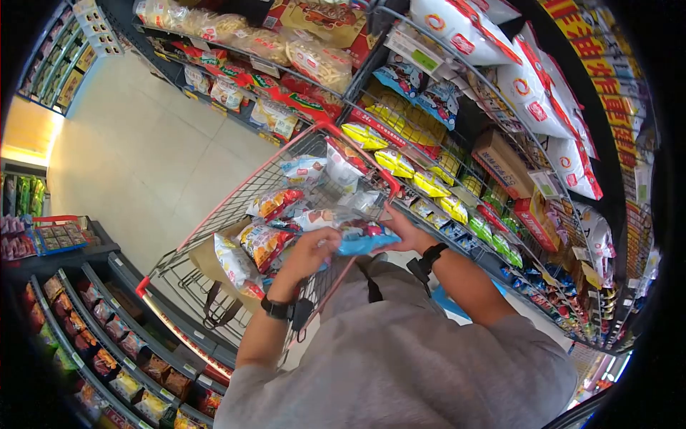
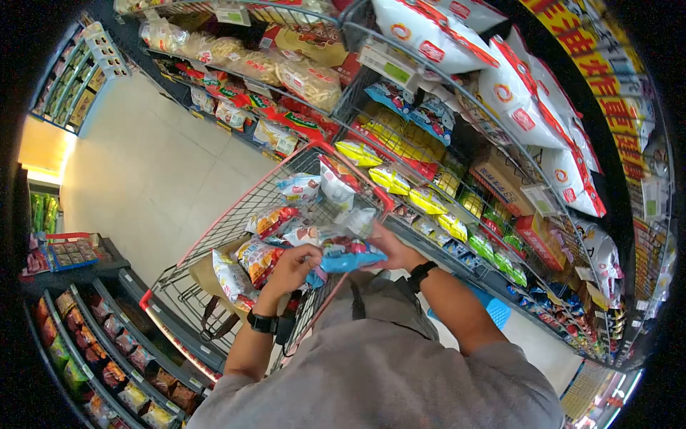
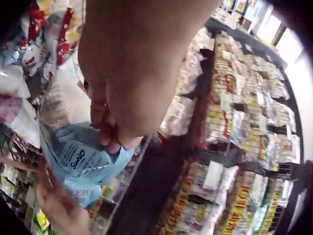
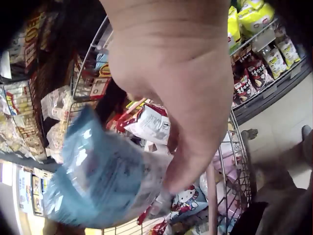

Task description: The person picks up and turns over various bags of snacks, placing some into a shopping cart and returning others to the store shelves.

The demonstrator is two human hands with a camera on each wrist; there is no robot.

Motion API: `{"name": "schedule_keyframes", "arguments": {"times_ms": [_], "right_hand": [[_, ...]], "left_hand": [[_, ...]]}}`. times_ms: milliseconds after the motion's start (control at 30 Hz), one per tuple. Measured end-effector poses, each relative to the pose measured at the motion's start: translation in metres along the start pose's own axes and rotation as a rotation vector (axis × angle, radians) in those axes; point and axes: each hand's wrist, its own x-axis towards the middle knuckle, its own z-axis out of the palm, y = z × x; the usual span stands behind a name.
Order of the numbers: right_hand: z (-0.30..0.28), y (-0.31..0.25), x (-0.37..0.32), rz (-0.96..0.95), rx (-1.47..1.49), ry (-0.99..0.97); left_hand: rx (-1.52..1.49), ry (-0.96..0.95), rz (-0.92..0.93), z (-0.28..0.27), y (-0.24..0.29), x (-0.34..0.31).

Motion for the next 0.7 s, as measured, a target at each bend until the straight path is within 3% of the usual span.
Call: {"name": "schedule_keyframes", "arguments": {"times_ms": [67, 133, 167, 267, 333, 400, 533, 567, 667, 700], "right_hand": [[0.018, -0.007, -0.025, 0.008, -0.102, -0.053], [-0.004, 0.000, -0.021, 0.046, -0.037, -0.057], [-0.013, 0.006, -0.021, -0.138, -0.165, 0.036], [-0.017, 0.014, -0.061, -0.363, -0.333, 0.098], [-0.019, 0.019, -0.089, -0.377, -0.141, 0.043], [-0.036, 0.027, -0.112, -0.310, 0.073, -0.109], [-0.080, 0.044, -0.172, -0.557, 0.106, -0.165], [-0.093, 0.053, -0.184, -0.662, 0.113, -0.042], [-0.114, 0.076, -0.229, -0.979, -0.089, 0.091], [-0.116, 0.082, -0.248, -0.997, -0.141, 0.163]], "left_hand": [[0.083, -0.096, 0.189, 0.016, 0.032, -0.005], [0.139, -0.196, 0.307, 0.034, 0.055, -0.006], [0.154, -0.246, 0.327, 0.044, 0.064, -0.006], [0.195, -0.369, 0.421, 0.082, 0.090, -0.005], [0.242, -0.450, 0.482, 0.109, 0.100, -0.001], [0.261, -0.481, 0.436, 0.135, 0.103, 0.003], [0.198, -0.441, 0.248, 0.177, 0.103, 0.006], [0.162, -0.404, 0.202, 0.188, 0.100, 0.009], [0.020, -0.102, 0.030, 0.228, 0.091, 0.022], [0.016, -0.121, 0.121, 0.241, 0.085, 0.034]]}}
